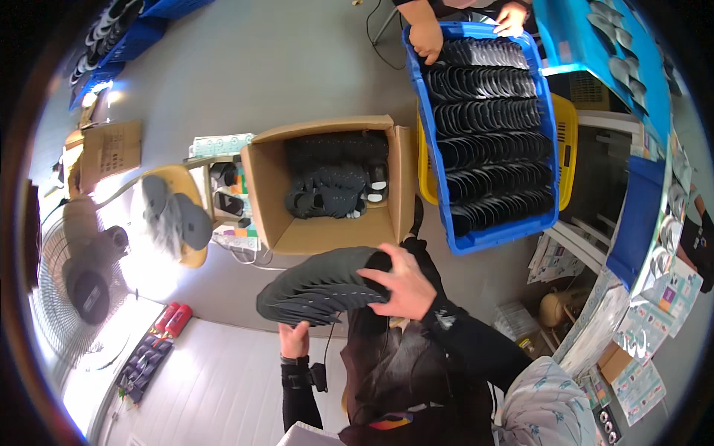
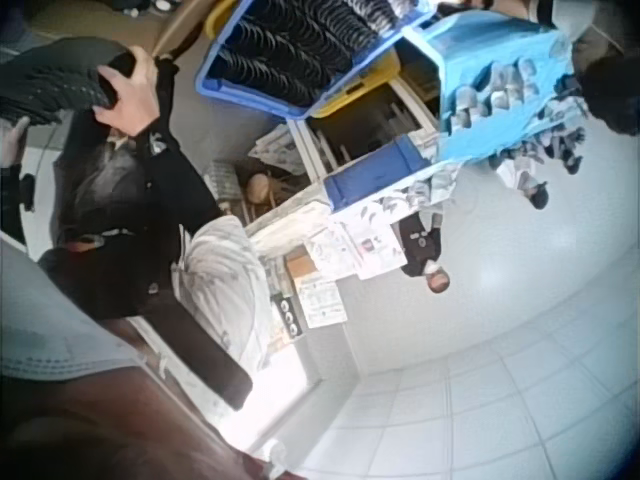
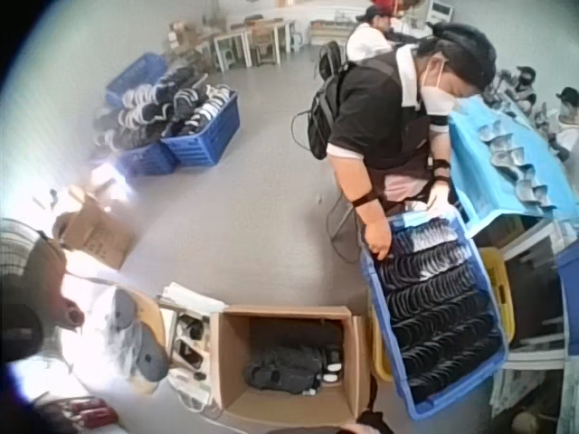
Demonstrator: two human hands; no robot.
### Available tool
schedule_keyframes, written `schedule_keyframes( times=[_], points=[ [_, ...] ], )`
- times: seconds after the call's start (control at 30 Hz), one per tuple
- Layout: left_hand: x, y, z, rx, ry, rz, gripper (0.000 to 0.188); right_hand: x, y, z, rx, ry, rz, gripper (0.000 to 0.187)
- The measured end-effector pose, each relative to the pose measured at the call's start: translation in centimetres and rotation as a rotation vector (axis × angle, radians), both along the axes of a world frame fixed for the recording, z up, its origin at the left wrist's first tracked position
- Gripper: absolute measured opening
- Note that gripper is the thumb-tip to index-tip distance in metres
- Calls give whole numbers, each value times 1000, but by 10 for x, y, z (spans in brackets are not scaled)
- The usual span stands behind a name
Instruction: Buffing or cleaning small shoe components using a rotating brush and picking up parts from a bin.
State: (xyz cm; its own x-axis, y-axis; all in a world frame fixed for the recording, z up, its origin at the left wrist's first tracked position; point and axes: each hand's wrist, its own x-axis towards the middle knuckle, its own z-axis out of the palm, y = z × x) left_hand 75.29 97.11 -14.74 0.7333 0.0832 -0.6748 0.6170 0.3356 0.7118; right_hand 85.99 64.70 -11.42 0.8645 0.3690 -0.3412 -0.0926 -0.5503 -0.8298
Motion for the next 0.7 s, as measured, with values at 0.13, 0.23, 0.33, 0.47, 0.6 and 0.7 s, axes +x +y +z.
schedule_keyframes(
  times=[0.13,0.23,0.33,0.47,0.6,0.7],
  points=[
    [-5,-42,83,-48,-9,-146,72,-54,-36,84,-24,1,-111,65],
    [5,-65,109,-10,-121,-459,78,-108,-54,126,-114,-31,-272,65],
    [8,-106,108,-7,-210,-643,89,-178,-73,155,-101,-66,-578,76],
    [31,-212,166,-109,-471,-780,98,-261,-97,195,-380,-180,-830,88],
    [26,-311,220,-83,-670,-1151,85,-348,-116,194,-101,-245,-1158,80],
    [6,-374,238,-212,-703,-1312,81,-385,-119,171,-247,-242,-1332,87]
  ],
)
